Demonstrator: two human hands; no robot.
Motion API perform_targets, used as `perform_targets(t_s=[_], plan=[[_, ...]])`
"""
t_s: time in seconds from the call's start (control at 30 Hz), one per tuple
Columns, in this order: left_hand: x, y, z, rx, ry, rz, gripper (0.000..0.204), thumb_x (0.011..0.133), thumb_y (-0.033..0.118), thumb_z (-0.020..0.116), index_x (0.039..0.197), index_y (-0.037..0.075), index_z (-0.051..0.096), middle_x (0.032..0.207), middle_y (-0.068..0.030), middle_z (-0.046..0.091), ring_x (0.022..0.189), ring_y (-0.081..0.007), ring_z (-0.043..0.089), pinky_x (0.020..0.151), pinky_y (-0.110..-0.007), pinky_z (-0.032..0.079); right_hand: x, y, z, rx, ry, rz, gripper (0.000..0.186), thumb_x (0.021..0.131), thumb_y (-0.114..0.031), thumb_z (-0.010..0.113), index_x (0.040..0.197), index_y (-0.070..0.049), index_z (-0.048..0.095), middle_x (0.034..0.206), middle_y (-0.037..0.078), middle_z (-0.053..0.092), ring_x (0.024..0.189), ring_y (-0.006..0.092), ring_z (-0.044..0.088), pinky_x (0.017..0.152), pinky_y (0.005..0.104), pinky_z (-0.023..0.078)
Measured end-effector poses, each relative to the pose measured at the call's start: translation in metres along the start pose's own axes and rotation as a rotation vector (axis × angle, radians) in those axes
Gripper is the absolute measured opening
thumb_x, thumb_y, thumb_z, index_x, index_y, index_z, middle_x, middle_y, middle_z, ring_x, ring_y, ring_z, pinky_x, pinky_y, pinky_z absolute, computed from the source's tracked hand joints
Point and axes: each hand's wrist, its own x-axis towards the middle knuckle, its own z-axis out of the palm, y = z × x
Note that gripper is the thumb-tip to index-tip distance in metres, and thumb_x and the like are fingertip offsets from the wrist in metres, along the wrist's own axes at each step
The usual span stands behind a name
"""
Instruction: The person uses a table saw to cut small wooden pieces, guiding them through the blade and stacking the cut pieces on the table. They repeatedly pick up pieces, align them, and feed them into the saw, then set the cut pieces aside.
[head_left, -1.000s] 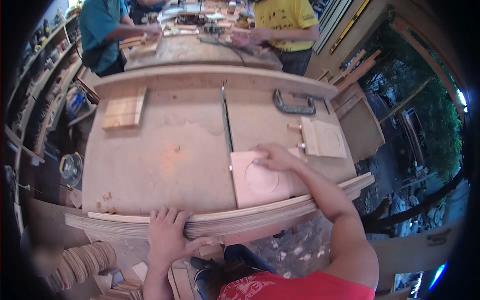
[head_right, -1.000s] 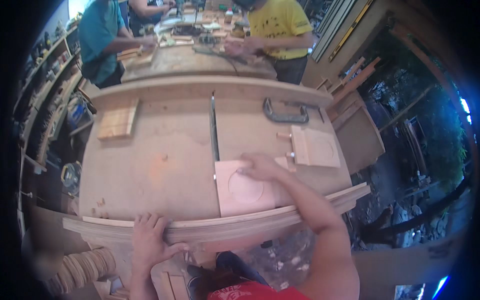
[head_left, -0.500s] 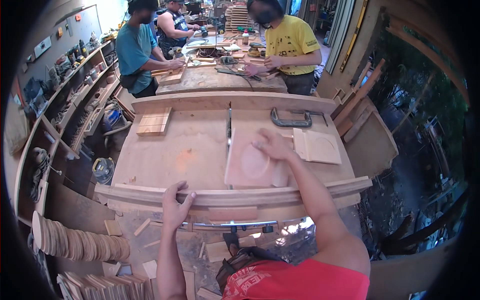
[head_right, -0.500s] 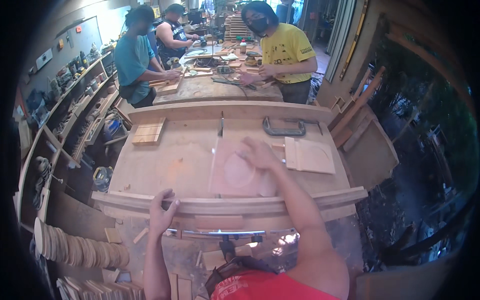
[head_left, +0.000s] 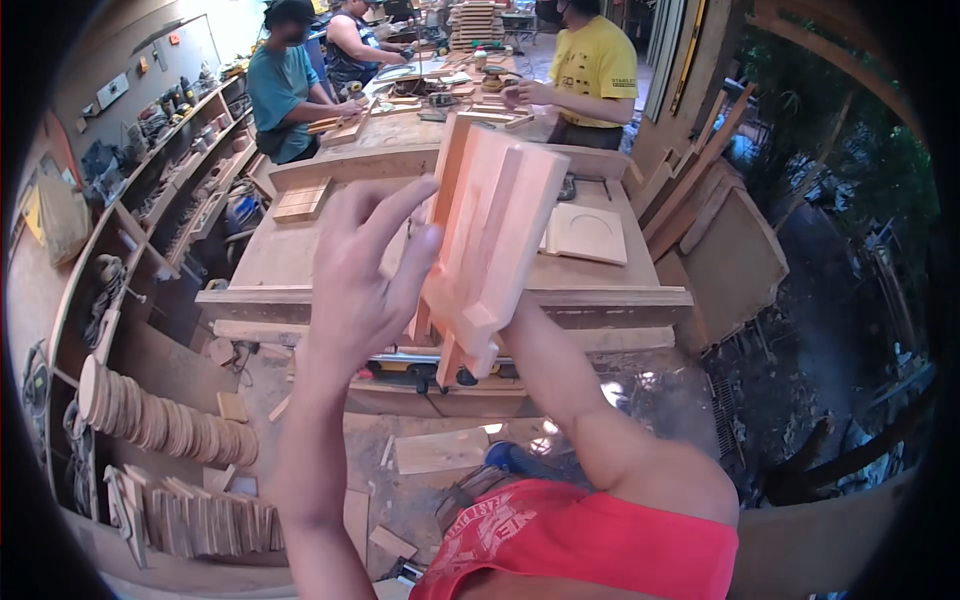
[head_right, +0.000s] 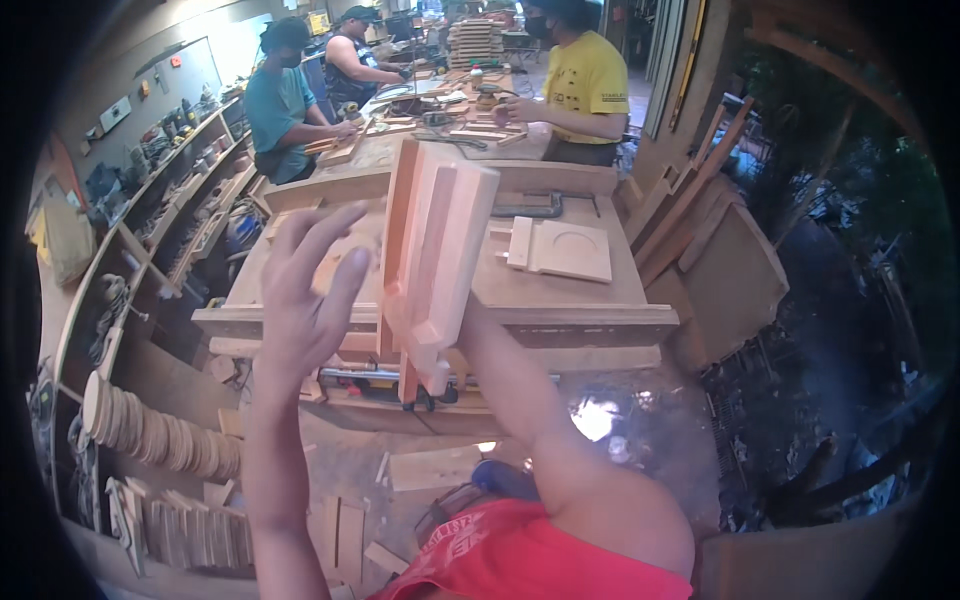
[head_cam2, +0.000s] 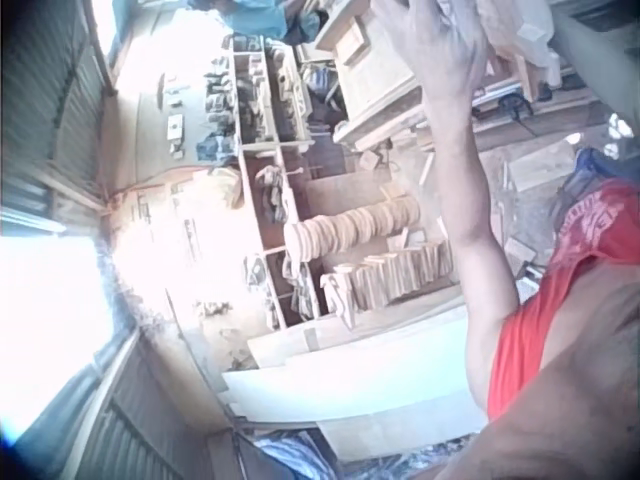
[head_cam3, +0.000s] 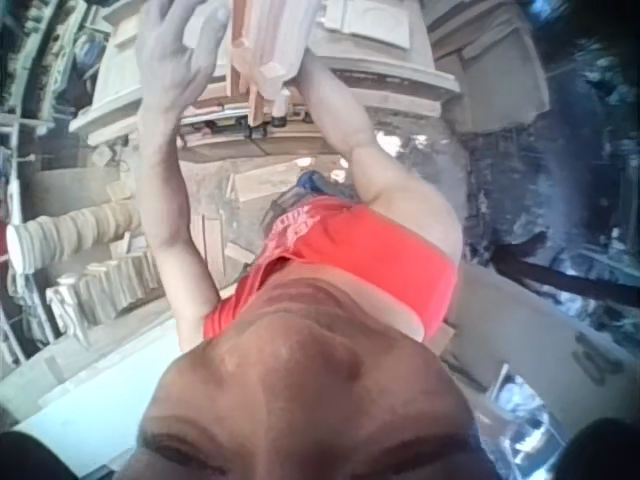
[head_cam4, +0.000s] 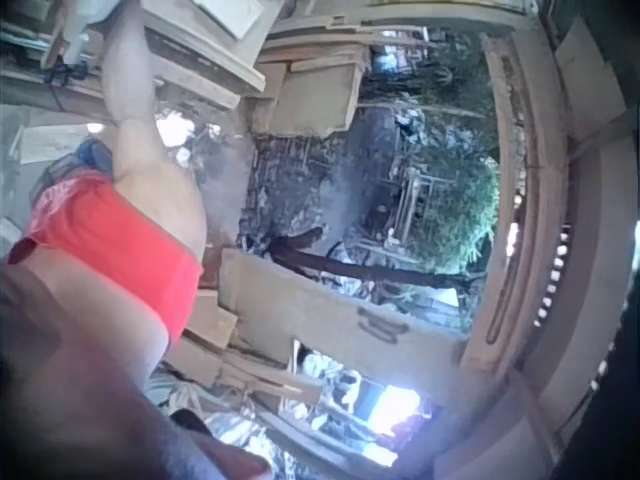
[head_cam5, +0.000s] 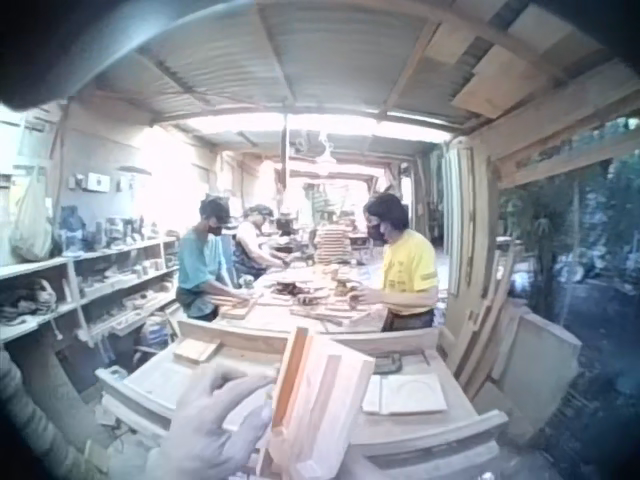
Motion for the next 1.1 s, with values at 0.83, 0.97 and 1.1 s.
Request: perform_targets(t_s=[0.83, 0.97, 1.1], plan=[[-0.029, 0.159, 0.305, -0.554, 0.341, -0.982, 0.085, 0.086, 0.041, 0.086, 0.148, -0.004, 0.050, 0.136, -0.0189, 0.063, 0.127, -0.0290, 0.061, 0.111, -0.044, 0.045, -0.350, -0.143, -0.191, 0.556, 0.124, 0.808, 0.050, 0.109, -0.042, 0.055, 0.144, -0.006, 0.054, 0.126, 0.010, 0.063, 0.120, 0.0207, 0.063, 0.102, 0.0366, 0.054], [-0.061, 0.213, 0.354, -0.904, 0.220, -1.254, 0.087, 0.078, 0.046, 0.091, 0.139, -0.006, 0.057, 0.125, -0.0149, 0.068, 0.112, -0.0235, 0.068, 0.095, -0.038, 0.055, -0.398, -0.175, -0.234, 0.502, 0.166, 1.013, 0.050, 0.110, -0.042, 0.054, 0.145, -0.006, 0.053, 0.128, 0.011, 0.063, 0.120, 0.0208, 0.063, 0.103, 0.0376, 0.054], [-0.076, 0.269, 0.424, -0.789, 0.626, -1.126, 0.079, 0.077, 0.040, 0.092, 0.132, -0.007, 0.060, 0.119, -0.0134, 0.069, 0.107, -0.0228, 0.069, 0.092, -0.037, 0.056, -0.407, -0.198, -0.278, 0.421, 0.178, 1.193, 0.051, 0.111, -0.042, 0.052, 0.146, -0.005, 0.052, 0.130, 0.011, 0.063, 0.121, 0.0209, 0.064, 0.103, 0.0385, 0.053]])
